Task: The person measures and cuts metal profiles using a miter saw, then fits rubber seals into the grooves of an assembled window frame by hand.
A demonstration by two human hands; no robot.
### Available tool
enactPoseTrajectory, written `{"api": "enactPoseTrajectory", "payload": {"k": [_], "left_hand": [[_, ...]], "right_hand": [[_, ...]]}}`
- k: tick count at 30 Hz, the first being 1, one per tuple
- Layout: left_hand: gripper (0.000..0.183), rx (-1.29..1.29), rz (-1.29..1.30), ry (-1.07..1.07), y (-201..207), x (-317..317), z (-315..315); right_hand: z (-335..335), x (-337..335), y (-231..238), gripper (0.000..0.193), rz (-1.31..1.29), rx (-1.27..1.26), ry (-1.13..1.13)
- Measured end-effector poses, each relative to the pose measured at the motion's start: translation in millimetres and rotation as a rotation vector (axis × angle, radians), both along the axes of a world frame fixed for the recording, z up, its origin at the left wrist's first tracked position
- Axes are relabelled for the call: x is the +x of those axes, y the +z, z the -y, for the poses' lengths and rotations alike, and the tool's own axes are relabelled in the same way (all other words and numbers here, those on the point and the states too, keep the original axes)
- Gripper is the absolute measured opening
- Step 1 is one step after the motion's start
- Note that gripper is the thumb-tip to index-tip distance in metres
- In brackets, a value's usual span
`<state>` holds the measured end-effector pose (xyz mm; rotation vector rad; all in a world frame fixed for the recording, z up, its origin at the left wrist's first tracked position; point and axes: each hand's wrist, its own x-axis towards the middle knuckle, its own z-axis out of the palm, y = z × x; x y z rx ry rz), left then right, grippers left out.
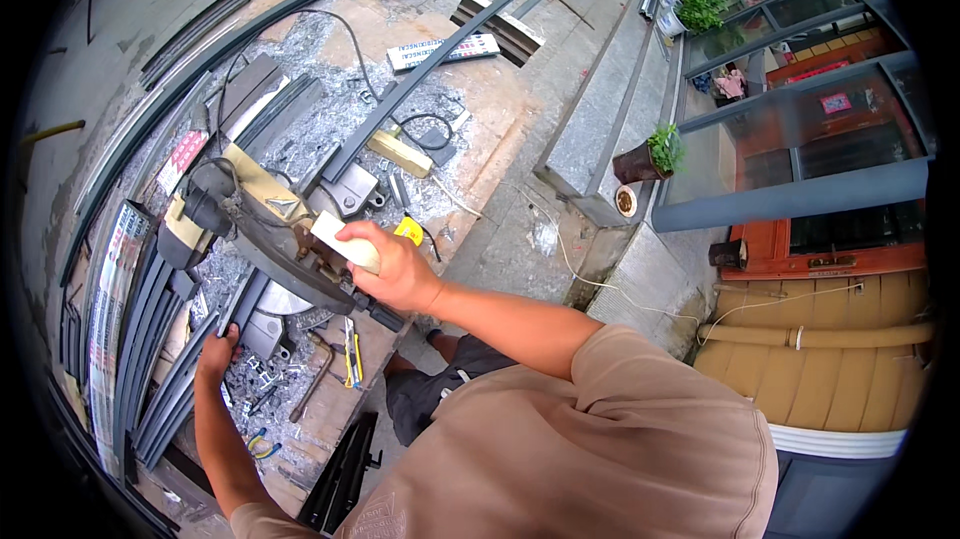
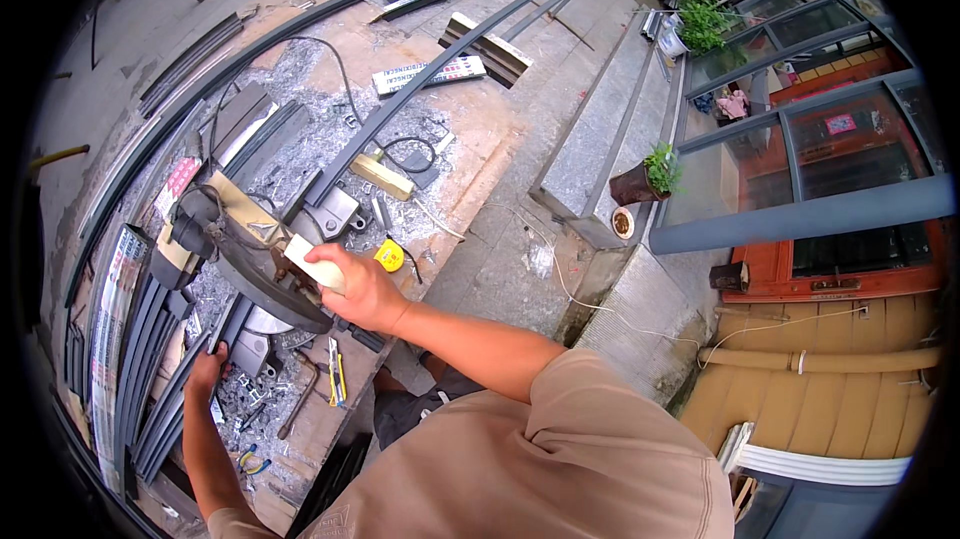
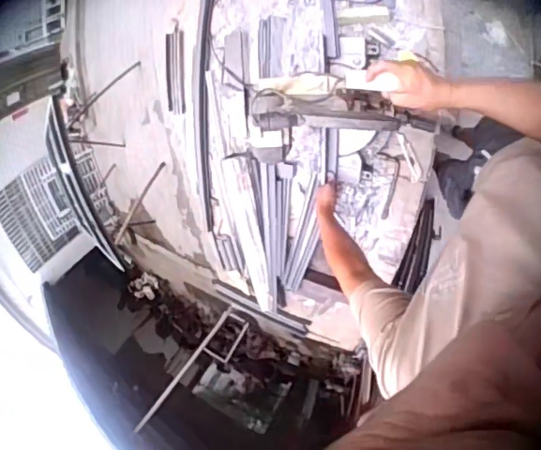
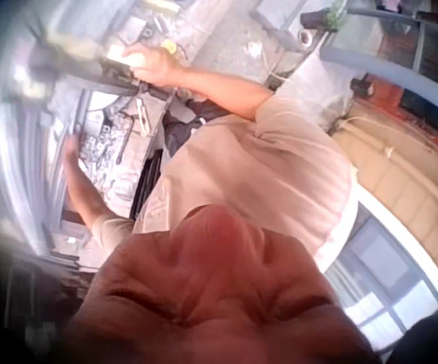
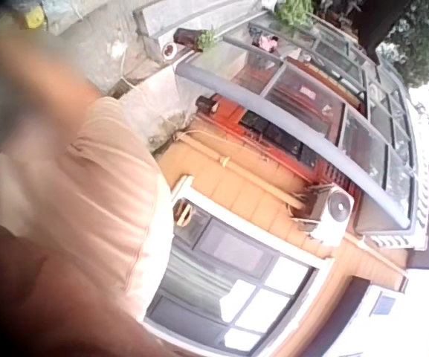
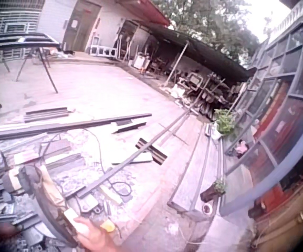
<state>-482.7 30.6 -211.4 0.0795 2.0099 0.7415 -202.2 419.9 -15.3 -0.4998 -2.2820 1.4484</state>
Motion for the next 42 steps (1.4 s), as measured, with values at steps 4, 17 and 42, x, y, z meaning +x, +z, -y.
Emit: {"api": "enactPoseTrajectory", "payload": {"k": [4,17,42], "left_hand": [[0.050,-0.035,-0.064,-0.051,-4.9,-3.8,1.5],[0.061,-0.114,-0.036,-0.097,19.6,2.5,-7.5],[0.059,0.094,0.211,0.315,93.9,128.2,54.2]], "right_hand": [[-0.6,-34.9,44.5,0.045,0.105,-0.017,-0.008],[1.2,-196.6,183.6,0.056,0.035,0.363,0.129],[61.4,-127.9,-154.0,0.067,0.459,0.199,-0.212]]}}
